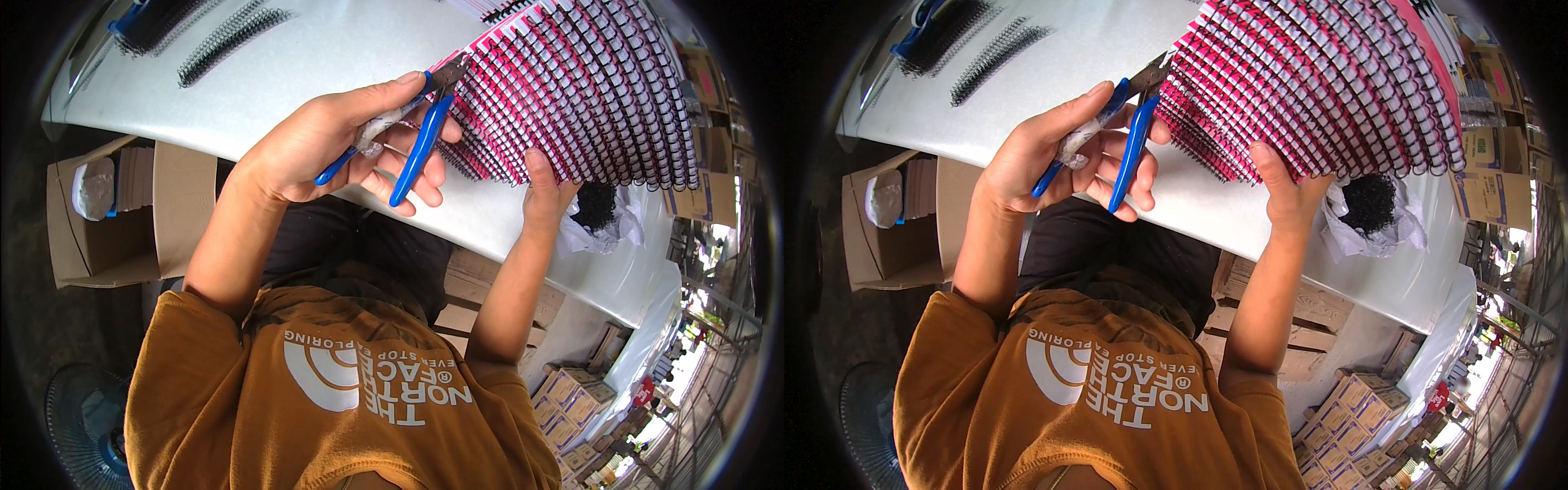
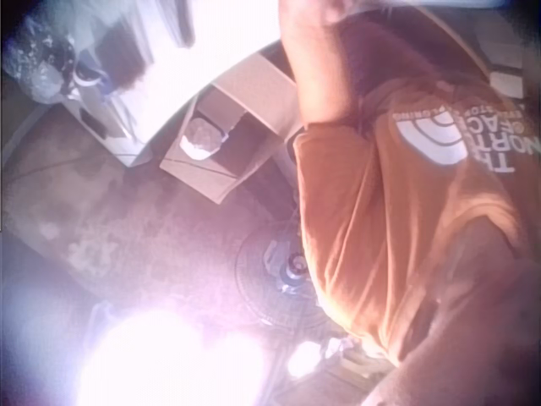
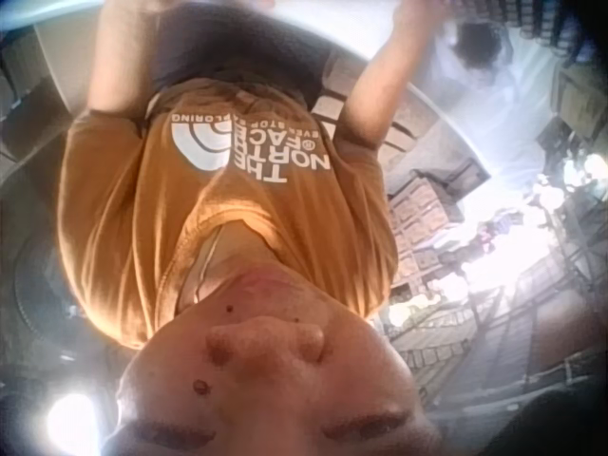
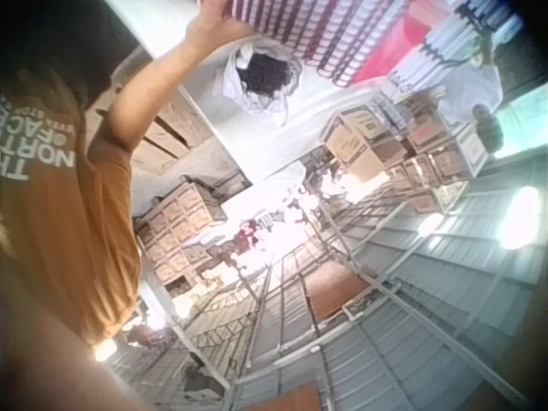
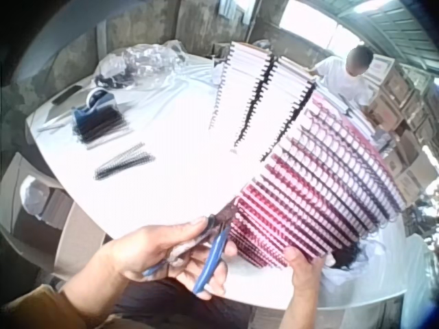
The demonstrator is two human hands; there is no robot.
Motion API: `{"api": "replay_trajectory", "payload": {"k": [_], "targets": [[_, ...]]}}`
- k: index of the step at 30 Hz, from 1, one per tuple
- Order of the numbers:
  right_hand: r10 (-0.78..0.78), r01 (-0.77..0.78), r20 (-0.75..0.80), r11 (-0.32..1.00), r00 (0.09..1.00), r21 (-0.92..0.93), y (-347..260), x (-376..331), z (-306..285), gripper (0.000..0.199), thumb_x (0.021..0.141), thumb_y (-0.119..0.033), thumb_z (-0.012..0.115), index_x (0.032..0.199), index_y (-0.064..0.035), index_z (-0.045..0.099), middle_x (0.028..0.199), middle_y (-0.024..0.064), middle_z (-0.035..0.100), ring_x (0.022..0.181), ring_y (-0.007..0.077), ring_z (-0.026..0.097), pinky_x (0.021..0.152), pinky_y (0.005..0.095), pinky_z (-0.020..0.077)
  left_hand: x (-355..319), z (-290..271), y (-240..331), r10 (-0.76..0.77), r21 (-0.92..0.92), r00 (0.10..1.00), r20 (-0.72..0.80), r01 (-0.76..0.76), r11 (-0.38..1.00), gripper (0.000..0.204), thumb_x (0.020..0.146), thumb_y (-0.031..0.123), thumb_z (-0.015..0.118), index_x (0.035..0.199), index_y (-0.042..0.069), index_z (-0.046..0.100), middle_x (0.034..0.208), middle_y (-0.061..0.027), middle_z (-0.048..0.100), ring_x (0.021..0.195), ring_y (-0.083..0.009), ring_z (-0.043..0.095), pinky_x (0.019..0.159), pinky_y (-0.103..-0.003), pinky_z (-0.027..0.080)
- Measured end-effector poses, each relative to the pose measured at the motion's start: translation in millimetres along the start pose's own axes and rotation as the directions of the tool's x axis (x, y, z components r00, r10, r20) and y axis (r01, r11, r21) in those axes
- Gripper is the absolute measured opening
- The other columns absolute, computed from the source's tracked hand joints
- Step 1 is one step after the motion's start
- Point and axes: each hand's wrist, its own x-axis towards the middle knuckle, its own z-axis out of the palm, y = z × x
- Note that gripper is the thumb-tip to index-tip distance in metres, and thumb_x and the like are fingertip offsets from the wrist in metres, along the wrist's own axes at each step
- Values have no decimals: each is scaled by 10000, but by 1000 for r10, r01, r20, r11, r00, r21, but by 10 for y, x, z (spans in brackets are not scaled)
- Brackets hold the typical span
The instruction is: The person trims excess wire from the spiral coils of notebooks using a pair of pliers. They pick up a stack of pink notebooks, use the tool to cut the ends of the spiral bindings one at a time, and then set the stack down on a work surface.
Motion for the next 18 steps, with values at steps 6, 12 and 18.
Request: {"api": "replay_trajectory", "payload": {"k": [6, 12, 18], "targets": [[-19, 19, 27, 1000, 999, -14, -3, 6, -7, 678, 668, -195, 753, 1214, 41, 428, 1158, 124, 498, 1048, 215, 498, 965, 348, 351, 15, 123, -50, 476, 908, 857, -197, -24, 419, 534, 949, 477, 373, 1097, -15, 518, 742, -126, 598, 642, -239, 588, 610, -333, 470], [37, -36, 55, 999, 998, -22, 19, -30, -79, 707, 647, -182, 782, 1205, 60, 422, 1181, 141, 496, 1061, 219, 499, 985, 350, 342, -4, 19, -45, 123, 539, 984, -129, -35, 841, 591, 946, 526, 306, 1131, 3, 510, 883, -127, 618, 776, -190, 616, 708, -347, 492], [67, -61, 55, 993, 996, -103, 28, -100, -5, 734, 621, -176, 811, 1197, 58, 421, 1173, 137, 504, 1043, 218, 519, 969, 349, 366, 69, -198, -269, 8, -298, 976, 219, 59, 953, 647, 958, 480, 224, 1206, -83, 428, 969, -254, 579, 937, -353, 623, 784, -485, 531]]}}
